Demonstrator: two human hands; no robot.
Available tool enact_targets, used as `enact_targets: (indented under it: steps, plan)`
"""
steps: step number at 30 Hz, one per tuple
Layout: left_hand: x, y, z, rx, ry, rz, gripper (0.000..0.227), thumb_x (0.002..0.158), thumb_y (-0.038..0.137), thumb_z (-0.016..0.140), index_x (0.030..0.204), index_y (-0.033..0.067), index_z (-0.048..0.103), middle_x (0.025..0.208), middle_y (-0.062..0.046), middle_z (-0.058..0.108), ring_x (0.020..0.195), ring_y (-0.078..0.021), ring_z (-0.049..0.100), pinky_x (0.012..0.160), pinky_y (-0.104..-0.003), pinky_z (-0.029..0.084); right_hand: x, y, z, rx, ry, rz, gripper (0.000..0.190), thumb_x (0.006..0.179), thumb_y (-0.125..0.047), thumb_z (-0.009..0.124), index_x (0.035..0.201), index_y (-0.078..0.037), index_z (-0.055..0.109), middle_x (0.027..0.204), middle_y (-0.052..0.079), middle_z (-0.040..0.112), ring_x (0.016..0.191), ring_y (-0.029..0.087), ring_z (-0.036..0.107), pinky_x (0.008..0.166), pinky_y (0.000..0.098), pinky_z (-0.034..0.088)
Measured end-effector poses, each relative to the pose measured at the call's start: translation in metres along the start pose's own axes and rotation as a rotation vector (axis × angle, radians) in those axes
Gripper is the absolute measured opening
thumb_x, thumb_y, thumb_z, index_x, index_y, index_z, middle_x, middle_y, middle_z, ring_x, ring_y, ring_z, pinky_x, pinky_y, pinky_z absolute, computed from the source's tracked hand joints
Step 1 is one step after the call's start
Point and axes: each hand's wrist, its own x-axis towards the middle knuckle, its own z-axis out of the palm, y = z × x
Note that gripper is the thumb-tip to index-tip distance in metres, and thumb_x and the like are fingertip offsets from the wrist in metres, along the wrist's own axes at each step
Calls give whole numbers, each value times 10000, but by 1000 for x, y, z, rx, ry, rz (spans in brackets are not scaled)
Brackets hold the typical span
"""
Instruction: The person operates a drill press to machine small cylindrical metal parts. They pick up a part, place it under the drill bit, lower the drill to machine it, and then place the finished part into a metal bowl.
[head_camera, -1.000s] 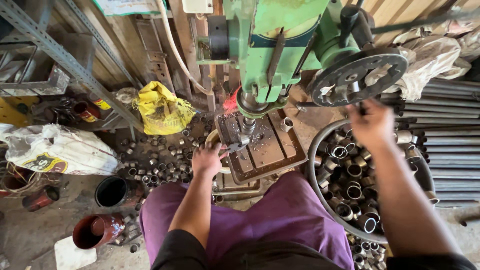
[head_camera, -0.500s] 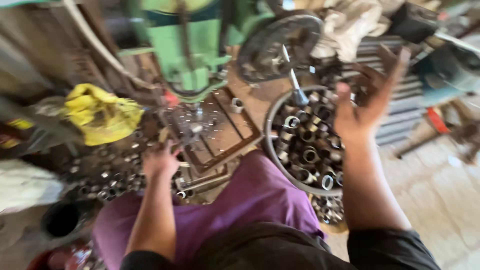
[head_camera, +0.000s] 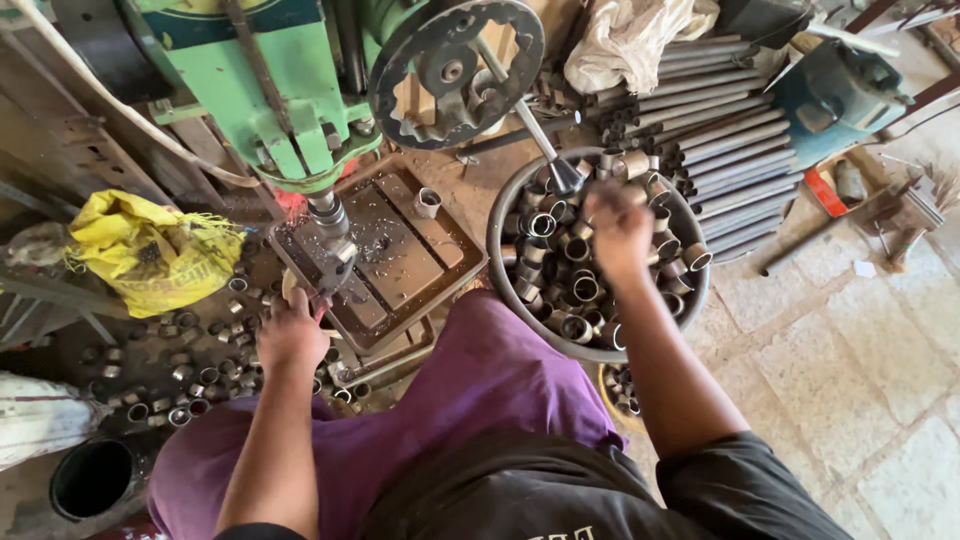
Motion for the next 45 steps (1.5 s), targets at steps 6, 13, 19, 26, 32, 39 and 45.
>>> enact_targets:
  steps: [6,13,19,26,32,39,45]
  plan:
    - [-8,11,0,27,-362,-183,425,1056,522,445,1286,166,469,1178,-174,629,1042,-342,689,786,-487,600,-69,73,44,-376,-478,321,295,871,-210,698,1150,-128,748,1128,205,696,1064,391,675,930,444,528]
    - [-7,-24,7,-261,-334,-223,588,870,142,647,1409,247,438,1087,-96,731,885,-311,747,737,-433,604,-85,87,67,-575,-659,427,390,897,-241,673,1285,-244,704,1330,227,547,1196,421,567,1017,480,471]
    - [-34,-56,-14,-454,-227,-242,290,940,182,664,1222,219,719,1103,-164,744,1016,-335,723,854,-425,576,-78,94,58,-580,-534,234,313,771,-244,814,1058,-119,806,1355,212,602,1220,383,587,1033,437,484]
    - [-59,-82,-57,122,-543,-629,550,949,344,625,1483,336,496,1642,-79,315,1518,-404,233,1178,-745,63,-57,102,32,-230,-345,663,345,859,-291,829,1047,-9,768,880,165,738,777,307,714,748,441,573]
    - [-50,-104,-35,67,-622,-837,761,988,653,436,1624,271,262,1720,-116,72,1540,-515,-5,1078,-820,-45,-40,75,37,715,-175,1008,333,963,-278,669,1193,-41,625,1095,107,713,933,260,733,793,421,647]
    - [-41,-112,-19,-30,-639,-927,916,888,694,582,1616,243,256,1677,-218,102,1488,-563,86,1005,-873,25,-33,46,54,1018,-264,1017,435,1087,-433,535,1246,-33,599,1061,148,695,893,299,677,782,395,586]
    - [-42,-122,2,-20,-620,-957,798,928,630,600,1588,243,372,1690,-197,162,1510,-551,147,1031,-895,43,-42,4,66,1140,-393,890,311,996,-201,576,1259,-36,585,1131,108,698,987,247,711,847,350,603]
